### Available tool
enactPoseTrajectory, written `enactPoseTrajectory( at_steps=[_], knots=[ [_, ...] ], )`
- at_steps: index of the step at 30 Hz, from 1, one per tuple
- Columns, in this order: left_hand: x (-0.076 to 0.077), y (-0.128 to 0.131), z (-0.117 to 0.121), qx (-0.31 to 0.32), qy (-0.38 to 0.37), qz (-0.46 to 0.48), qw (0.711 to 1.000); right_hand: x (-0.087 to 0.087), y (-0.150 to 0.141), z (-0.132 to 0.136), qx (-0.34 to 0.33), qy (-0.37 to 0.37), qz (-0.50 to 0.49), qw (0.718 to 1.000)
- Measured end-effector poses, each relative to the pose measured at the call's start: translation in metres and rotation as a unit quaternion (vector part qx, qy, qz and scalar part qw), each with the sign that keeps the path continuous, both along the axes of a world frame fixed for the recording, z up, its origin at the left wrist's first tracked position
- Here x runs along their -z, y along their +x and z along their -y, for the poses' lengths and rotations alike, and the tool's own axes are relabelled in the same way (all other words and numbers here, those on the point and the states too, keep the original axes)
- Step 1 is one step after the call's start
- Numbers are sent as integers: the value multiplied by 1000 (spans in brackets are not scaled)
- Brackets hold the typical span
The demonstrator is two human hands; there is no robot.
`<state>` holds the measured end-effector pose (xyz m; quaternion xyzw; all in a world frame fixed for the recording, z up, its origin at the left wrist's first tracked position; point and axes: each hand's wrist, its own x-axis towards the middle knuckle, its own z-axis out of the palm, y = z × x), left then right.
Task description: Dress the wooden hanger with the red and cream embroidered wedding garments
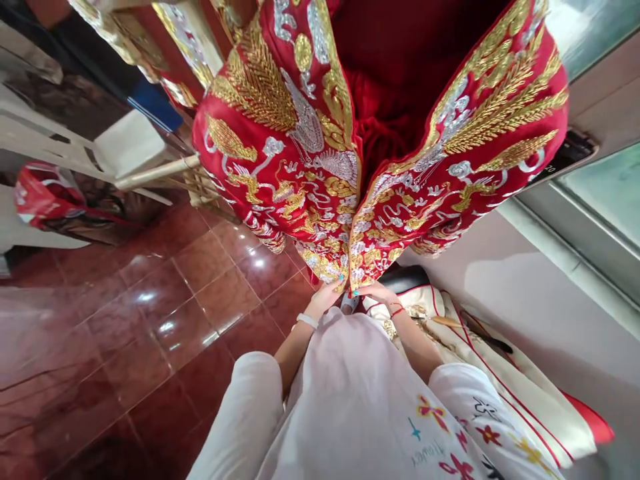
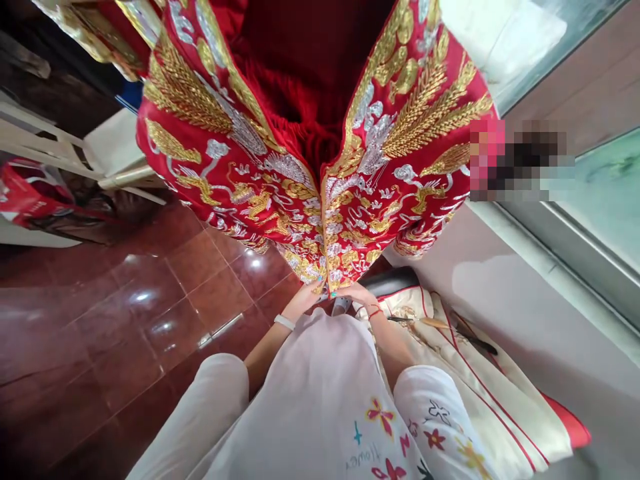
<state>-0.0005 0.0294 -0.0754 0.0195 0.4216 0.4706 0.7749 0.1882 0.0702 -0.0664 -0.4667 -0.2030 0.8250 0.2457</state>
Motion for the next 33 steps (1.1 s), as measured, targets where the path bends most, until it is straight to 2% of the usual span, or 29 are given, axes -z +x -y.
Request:
enactPoseTrajectory(
  at_steps=[2, 5, 10, 14, 22, 33],
  knots=[
    [-14, -2, 4, 26, 7, 5, 1000, -8, -9, 9, -8, 10, -10, 1000],
    [-32, -6, 7, 29, 29, -9, 999, -16, -20, 21, -2, 23, -21, 1000],
    [-49, -12, 6, 15, 67, -25, 997, -29, -32, 31, 20, 48, -37, 998],
    [-55, -10, 6, 2, 91, -23, 996, -36, -38, 33, 44, 66, -42, 996],
    [-65, -6, 9, -33, 65, -1, 997, -45, -40, 32, 98, 62, -36, 993],
    [-70, -2, 15, -21, 75, -17, 997, -69, -46, 32, 118, 79, -18, 990]
  ],
)
